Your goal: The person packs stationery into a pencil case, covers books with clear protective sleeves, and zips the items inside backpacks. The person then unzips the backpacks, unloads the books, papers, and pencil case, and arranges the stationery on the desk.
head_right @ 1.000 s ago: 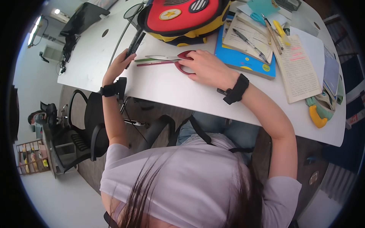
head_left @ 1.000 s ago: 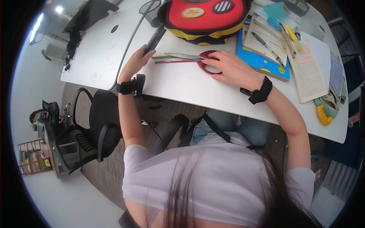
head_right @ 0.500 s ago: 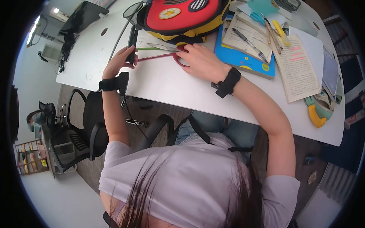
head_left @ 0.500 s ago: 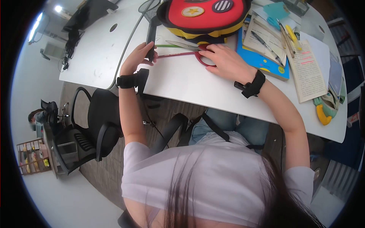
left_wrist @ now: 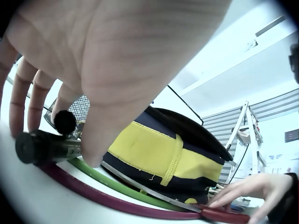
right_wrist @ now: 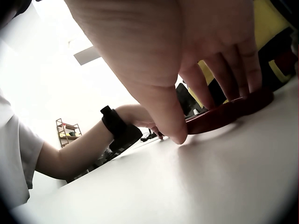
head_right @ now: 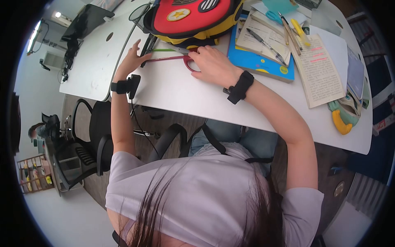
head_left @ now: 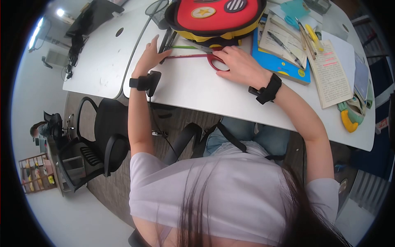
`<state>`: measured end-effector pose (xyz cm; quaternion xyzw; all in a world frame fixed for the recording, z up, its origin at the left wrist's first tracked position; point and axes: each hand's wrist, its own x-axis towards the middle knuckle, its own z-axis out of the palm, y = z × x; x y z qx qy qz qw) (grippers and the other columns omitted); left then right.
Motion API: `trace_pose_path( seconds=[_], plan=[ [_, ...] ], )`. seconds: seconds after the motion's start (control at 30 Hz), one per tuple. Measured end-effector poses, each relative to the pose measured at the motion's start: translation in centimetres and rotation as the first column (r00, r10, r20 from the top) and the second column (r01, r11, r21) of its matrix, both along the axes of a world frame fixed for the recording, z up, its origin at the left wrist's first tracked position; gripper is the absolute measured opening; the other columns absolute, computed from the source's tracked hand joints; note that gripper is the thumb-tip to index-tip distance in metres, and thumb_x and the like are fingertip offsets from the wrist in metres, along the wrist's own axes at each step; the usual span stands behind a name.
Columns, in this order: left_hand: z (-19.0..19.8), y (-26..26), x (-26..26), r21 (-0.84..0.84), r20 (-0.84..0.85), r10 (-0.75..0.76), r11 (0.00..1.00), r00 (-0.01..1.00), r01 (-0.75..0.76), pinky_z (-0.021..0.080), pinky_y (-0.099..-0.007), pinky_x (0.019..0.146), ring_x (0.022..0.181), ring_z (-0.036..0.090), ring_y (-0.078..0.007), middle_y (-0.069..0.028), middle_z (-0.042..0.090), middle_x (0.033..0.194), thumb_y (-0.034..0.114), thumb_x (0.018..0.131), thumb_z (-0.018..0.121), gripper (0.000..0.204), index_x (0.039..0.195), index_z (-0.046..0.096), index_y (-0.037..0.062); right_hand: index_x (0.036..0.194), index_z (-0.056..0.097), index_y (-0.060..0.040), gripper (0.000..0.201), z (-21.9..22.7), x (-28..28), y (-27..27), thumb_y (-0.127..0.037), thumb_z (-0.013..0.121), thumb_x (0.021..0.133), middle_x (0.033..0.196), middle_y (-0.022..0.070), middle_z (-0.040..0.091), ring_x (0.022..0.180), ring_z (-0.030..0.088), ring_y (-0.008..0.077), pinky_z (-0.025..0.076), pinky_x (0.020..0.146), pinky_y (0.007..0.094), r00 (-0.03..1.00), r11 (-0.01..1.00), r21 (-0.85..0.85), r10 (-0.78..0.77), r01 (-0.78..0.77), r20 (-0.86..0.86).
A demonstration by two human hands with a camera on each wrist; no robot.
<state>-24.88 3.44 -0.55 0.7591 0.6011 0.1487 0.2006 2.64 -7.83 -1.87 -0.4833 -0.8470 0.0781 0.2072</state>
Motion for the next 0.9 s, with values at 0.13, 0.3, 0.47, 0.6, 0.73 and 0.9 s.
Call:
trace_pose_path(
  seconds=[0.13,0.3,0.47,0.6,0.73,0.9],
  plan=[
    [-0.1,-0.9,-0.2,0.202,-0.072,-0.230,0.950,0.971,0.240,0.039,-0.0418,0.093,0.118,0.040,-0.0383,-0.0268,0.034,0.130,0.033,0.071,0.072,0.065,0.127,0.044,0.0149,0.112,0.053,-0.0008,0.048,0.0,0.0,0.0,-0.023,0.065,0.070,0.100,0.0151,0.055,0.095,0.052,0.0296,0.044,0.082,0.0363,0.999,1.000,-0.001,-0.005,0.005,-0.034],
    [0.3,-1.5,0.3,0.070,-0.194,-0.323,0.937,0.926,0.341,0.038,-0.0404,0.094,0.119,0.038,-0.0386,-0.0230,0.041,0.126,0.023,0.070,0.071,0.048,0.113,0.052,0.0120,0.112,0.053,-0.0014,0.049,0.1,-0.1,0.2,-0.024,0.065,0.070,0.100,0.0150,0.055,0.095,0.052,0.0296,0.044,0.082,0.0365,1.000,1.000,0.013,0.017,-0.017,-0.026],
    [-0.1,0.3,-0.8,0.042,-0.076,-0.239,0.969,0.968,0.243,0.043,-0.0340,0.081,0.097,0.053,-0.0308,-0.0179,0.054,0.107,0.017,0.072,0.067,0.026,0.094,0.057,0.0065,0.105,0.055,-0.0022,0.044,0.6,-2.4,1.6,-0.025,0.066,0.069,0.096,0.0164,0.054,0.093,0.052,0.0307,0.045,0.079,0.0377,0.998,0.999,0.022,0.047,-0.048,0.041],
    [0.0,-0.2,-0.8,0.099,-0.032,-0.213,0.972,0.977,0.215,0.043,-0.0318,0.074,0.085,0.055,-0.0265,-0.0141,0.056,0.095,0.012,0.072,0.065,0.021,0.089,0.055,0.0044,0.093,0.058,-0.0029,0.036,1.8,-5.1,2.1,-0.024,0.067,0.066,0.092,0.0195,0.055,0.087,0.054,0.0326,0.046,0.075,0.0393,0.998,0.993,-0.112,0.030,-0.024,0.055],
    [-1.2,1.1,-2.3,0.228,-0.047,-0.301,0.925,0.953,0.303,0.044,-0.0339,0.078,0.094,0.054,-0.0316,-0.0187,0.052,0.108,0.004,0.072,0.061,0.016,0.087,0.054,0.0026,0.088,0.060,-0.0002,0.032,-0.1,-7.5,3.5,-0.023,0.066,0.066,0.089,0.0208,0.055,0.084,0.054,0.0332,0.046,0.072,0.0397,1.000,0.999,-0.025,0.029,-0.029,-0.011],
    [-1.2,1.9,-2.9,0.243,-0.092,-0.292,0.920,0.952,0.306,0.040,-0.0384,0.089,0.118,0.040,-0.0391,-0.0240,0.047,0.116,0.004,0.071,0.062,0.023,0.092,0.053,0.0020,0.086,0.060,0.0026,0.032,-1.1,-9.5,4.3,-0.021,0.064,0.064,0.092,0.0203,0.054,0.087,0.053,0.0314,0.045,0.069,0.0384,0.980,0.986,0.097,-0.144,0.132,0.134]
  ],
)
